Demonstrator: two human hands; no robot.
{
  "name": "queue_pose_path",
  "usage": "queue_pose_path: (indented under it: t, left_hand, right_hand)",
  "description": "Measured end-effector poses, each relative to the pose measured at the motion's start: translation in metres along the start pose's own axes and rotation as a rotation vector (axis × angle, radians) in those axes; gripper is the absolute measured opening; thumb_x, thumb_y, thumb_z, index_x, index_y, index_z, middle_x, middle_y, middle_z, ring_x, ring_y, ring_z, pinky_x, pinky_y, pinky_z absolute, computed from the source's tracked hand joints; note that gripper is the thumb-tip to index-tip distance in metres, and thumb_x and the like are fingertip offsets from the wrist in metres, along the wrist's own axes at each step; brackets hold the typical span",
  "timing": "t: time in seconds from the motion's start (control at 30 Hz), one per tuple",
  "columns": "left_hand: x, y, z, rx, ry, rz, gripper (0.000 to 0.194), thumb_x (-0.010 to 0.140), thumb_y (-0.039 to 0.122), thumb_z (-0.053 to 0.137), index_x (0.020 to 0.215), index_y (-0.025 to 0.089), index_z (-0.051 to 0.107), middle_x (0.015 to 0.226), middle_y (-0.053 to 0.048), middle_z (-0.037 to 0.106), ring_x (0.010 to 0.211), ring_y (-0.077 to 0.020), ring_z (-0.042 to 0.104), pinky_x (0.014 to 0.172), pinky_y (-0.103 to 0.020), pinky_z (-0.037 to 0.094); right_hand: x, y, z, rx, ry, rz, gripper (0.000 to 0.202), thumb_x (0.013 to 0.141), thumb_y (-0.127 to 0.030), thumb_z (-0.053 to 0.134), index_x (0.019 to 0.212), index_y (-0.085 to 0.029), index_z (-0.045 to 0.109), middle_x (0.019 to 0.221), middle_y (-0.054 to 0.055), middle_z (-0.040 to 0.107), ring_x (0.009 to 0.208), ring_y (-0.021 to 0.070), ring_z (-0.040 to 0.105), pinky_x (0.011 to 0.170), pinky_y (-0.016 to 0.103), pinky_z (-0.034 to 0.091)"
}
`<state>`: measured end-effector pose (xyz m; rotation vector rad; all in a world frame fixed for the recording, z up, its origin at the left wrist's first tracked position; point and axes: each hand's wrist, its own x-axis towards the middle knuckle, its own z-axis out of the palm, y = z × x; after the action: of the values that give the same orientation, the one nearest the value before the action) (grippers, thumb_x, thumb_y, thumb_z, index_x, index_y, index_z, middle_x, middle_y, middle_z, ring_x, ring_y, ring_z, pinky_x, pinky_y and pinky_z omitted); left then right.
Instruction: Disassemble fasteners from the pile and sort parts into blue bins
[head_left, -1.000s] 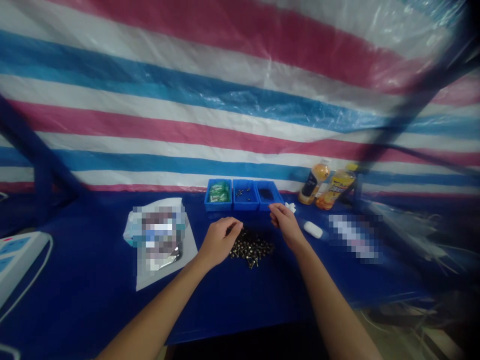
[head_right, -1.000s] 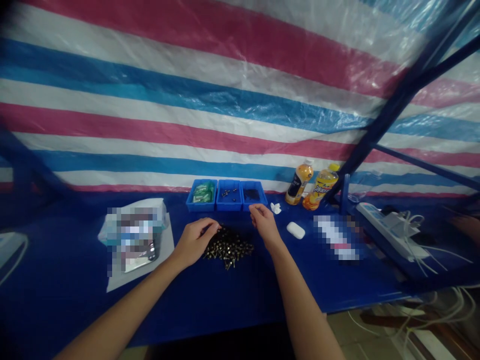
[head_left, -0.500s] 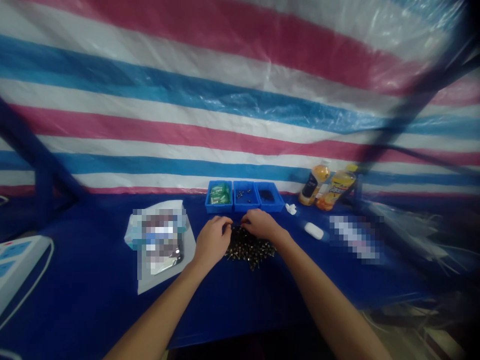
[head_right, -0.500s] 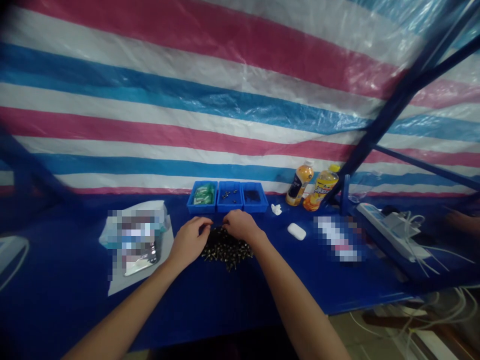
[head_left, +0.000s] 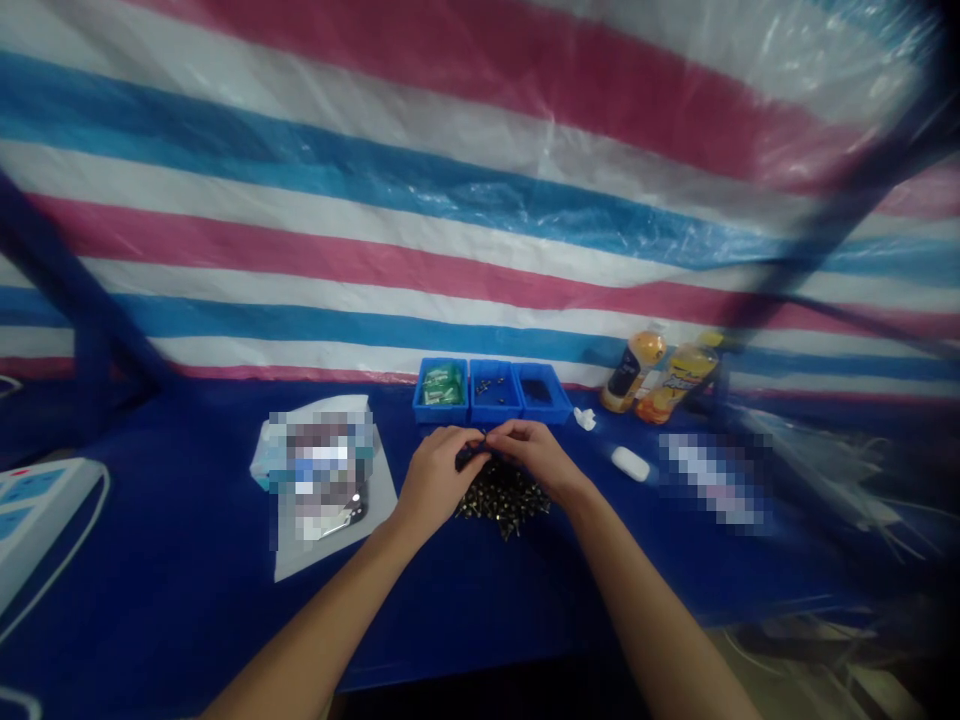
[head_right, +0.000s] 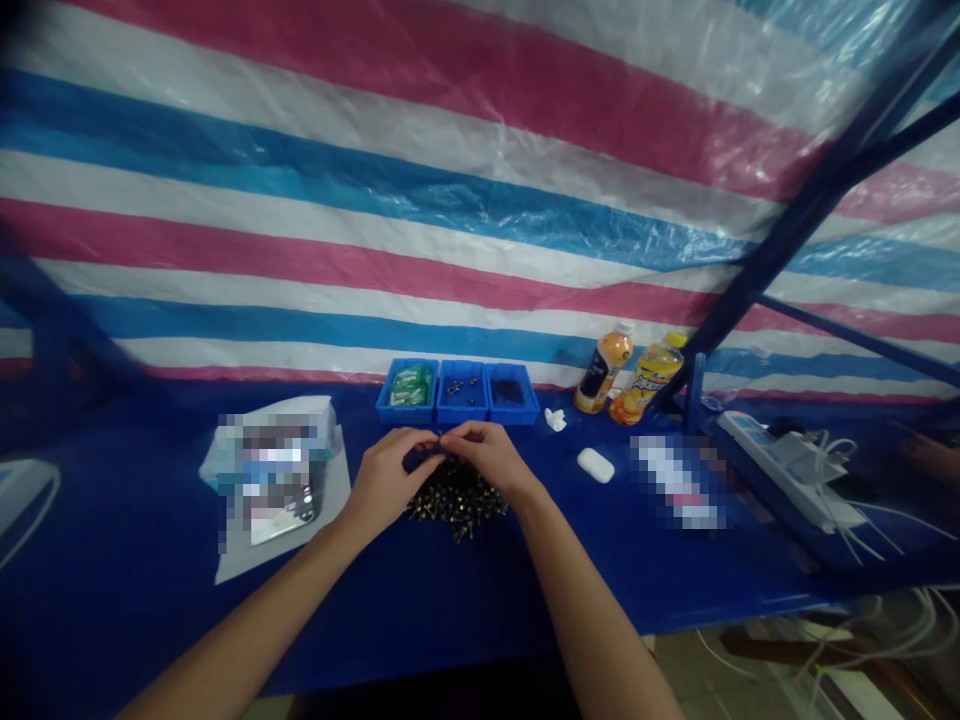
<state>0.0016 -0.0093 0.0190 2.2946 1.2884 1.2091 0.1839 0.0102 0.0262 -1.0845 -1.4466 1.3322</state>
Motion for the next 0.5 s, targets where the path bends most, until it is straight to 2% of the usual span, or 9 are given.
queue_pose_path:
  t: [0.13,0.2,0.33,0.4,0.5]
  left_hand:
    - [-0.001,0.001,0.0,-0.002,0.061,0.046,0.012,0.087,0.026,0.061,0.098,0.022,0.065,0.095,-0.004,0.068,0.091,-0.0205,0.061,0.084,-0.036,0.047]
    - [0.0,0.002,0.0,-0.012,0.079,0.068,0.009,0.088,0.026,0.061,0.095,0.022,0.065,0.093,-0.004,0.069,0.089,-0.02,0.061,0.084,-0.036,0.047]
    - [0.001,0.005,-0.001,-0.097,0.13,0.1,0.008,0.086,0.027,0.063,0.091,0.021,0.067,0.089,-0.004,0.067,0.085,-0.0185,0.062,0.081,-0.034,0.049]
    - [0.001,0.006,-0.001,-0.157,0.177,0.121,0.009,0.085,0.026,0.066,0.092,0.021,0.068,0.09,-0.004,0.066,0.086,-0.0181,0.062,0.081,-0.034,0.049]
    - [0.0,0.005,-0.002,-0.198,0.205,0.136,0.011,0.083,0.024,0.068,0.094,0.021,0.07,0.091,-0.004,0.064,0.088,-0.0184,0.061,0.082,-0.034,0.049]
  right_hand:
    - [-0.008,0.001,0.004,0.094,-0.046,0.082,0.031,0.068,-0.046,0.076,0.072,-0.017,0.064,0.059,-0.003,0.054,0.052,0.0085,0.044,0.049,0.023,0.026]
    - [-0.01,0.0,0.004,0.116,-0.074,0.074,0.033,0.072,-0.049,0.073,0.07,-0.017,0.063,0.057,-0.004,0.051,0.051,0.0085,0.042,0.048,0.023,0.024]
    - [-0.014,-0.002,0.002,0.199,-0.093,0.038,0.033,0.082,-0.051,0.062,0.085,-0.018,0.066,0.064,-0.002,0.055,0.053,0.0091,0.045,0.049,0.023,0.025]
    - [-0.016,-0.002,0.002,0.242,-0.128,0.039,0.032,0.081,-0.048,0.064,0.095,-0.019,0.066,0.067,-0.001,0.057,0.055,0.0093,0.047,0.049,0.023,0.026]
    - [-0.018,-0.002,0.004,0.313,-0.222,0.067,0.031,0.08,-0.045,0.068,0.093,-0.018,0.066,0.065,-0.001,0.055,0.055,0.0092,0.047,0.051,0.023,0.027]
